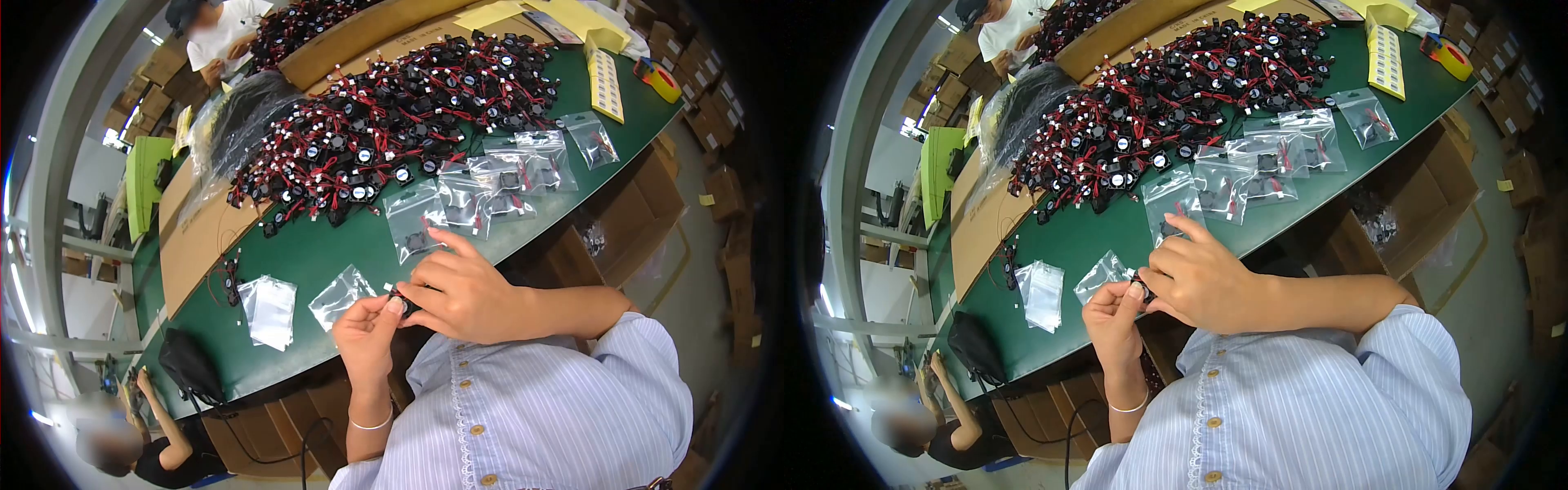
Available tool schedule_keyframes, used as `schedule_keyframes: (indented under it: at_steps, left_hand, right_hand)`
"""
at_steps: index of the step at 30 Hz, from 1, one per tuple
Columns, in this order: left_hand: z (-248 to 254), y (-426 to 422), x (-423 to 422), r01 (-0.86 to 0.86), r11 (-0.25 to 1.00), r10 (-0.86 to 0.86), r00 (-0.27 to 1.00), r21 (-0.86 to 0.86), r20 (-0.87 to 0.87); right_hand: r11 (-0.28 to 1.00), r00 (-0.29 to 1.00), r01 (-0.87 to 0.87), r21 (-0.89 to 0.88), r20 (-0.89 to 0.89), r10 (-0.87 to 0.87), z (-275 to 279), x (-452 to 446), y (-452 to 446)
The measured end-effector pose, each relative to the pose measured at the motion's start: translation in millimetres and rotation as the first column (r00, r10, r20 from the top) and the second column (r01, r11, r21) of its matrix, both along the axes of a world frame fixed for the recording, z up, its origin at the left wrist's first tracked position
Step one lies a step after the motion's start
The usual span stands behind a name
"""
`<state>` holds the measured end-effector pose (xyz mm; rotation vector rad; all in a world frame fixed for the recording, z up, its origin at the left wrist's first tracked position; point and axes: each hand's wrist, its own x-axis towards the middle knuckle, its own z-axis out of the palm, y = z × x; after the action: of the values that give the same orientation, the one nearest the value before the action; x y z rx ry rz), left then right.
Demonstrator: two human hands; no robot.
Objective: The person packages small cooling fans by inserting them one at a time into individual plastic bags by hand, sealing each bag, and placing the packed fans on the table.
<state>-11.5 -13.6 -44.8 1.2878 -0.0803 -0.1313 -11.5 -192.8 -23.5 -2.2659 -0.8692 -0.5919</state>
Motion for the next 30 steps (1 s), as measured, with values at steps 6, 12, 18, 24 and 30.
schedule_keyframes:
  at_steps: [6, 12, 18, 24, 30]
  left_hand:
    - [-0.2, -4.7, -8.1, -0.026, 0.996, 0.028, 0.999, 0.091, -0.024]
    - [26.1, 52.9, 15.1, -0.313, 0.313, -0.412, 0.806, 0.897, 0.425]
    - [25.0, 55.0, 45.1, -0.181, 0.045, -0.567, 0.805, 0.982, 0.174]
    - [19.9, 51.8, 34.7, -0.070, 0.116, -0.580, 0.805, 0.991, 0.125]
    - [1.7, 51.8, 28.1, -0.142, 0.234, -0.621, 0.739, 0.962, 0.261]
  right_hand:
    - [0.999, 0.999, 0.031, 0.041, -0.027, -0.030, -3.2, -0.5, 1.0]
    - [0.986, 0.992, 0.122, 0.111, -0.042, -0.118, 0.3, 4.5, -11.8]
    - [0.990, 0.997, 0.080, 0.117, -0.017, -0.079, 5.6, 6.9, -6.5]
    - [0.994, 0.992, 0.075, 0.084, -0.110, -0.065, -7.4, 3.6, -11.4]
    - [0.993, 0.994, -0.076, -0.090, -0.090, 0.068, -21.4, 16.4, -7.1]
